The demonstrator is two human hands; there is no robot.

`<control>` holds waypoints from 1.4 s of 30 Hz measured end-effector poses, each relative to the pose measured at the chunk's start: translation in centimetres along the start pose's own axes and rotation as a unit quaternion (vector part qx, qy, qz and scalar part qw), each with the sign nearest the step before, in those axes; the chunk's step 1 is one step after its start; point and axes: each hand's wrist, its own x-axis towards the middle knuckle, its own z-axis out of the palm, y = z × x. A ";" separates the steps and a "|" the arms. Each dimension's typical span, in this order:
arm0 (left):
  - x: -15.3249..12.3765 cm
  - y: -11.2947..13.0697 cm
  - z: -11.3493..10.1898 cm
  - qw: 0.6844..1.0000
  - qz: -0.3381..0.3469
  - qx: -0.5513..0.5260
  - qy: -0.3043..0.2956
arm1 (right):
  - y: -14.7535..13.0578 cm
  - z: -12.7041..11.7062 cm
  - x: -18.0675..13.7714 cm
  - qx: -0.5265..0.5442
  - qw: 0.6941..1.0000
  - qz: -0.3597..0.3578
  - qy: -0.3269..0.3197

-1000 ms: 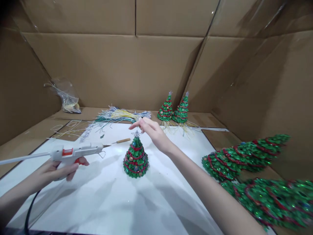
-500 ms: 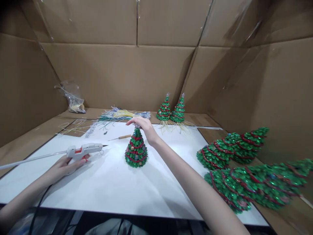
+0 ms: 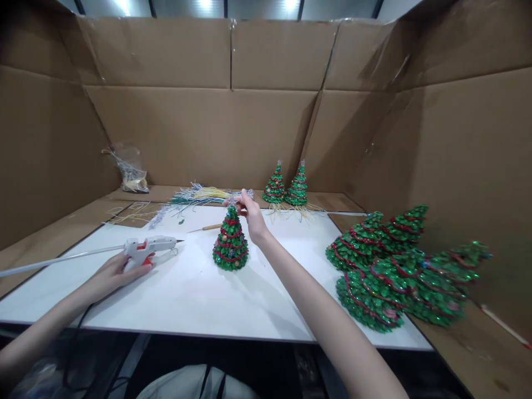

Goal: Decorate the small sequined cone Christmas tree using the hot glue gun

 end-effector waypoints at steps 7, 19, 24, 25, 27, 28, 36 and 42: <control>-1.1 0.1 -0.1 0.998 0.041 0.036 0.022 | 0.2 0.3 -0.2 -0.021 1.000 0.002 0.007; -3.0 1.2 -0.2 0.986 0.064 0.142 0.059 | 0.9 0.3 -0.4 0.010 1.000 0.007 0.027; -5.1 0.7 -0.4 0.977 0.062 0.167 0.120 | 0.9 0.5 -0.4 0.038 0.998 0.017 0.057; -5.8 0.8 -0.6 0.973 0.056 0.175 0.137 | 0.9 0.5 -0.4 0.036 0.997 0.018 0.060; -7.4 1.3 -1.0 0.964 0.044 0.189 0.184 | 0.9 0.4 -0.4 0.028 0.998 0.020 0.060; -8.2 1.7 -1.2 0.962 0.045 0.183 0.198 | 1.0 0.4 -0.3 0.025 0.998 0.020 0.057; -7.1 10.2 -0.8 0.955 0.246 -0.054 0.157 | 0.8 1.2 -0.4 0.045 0.997 0.061 0.015; 1.9 17.8 1.9 0.890 0.286 -0.314 0.167 | 1.0 1.7 0.1 -0.003 0.999 0.031 0.031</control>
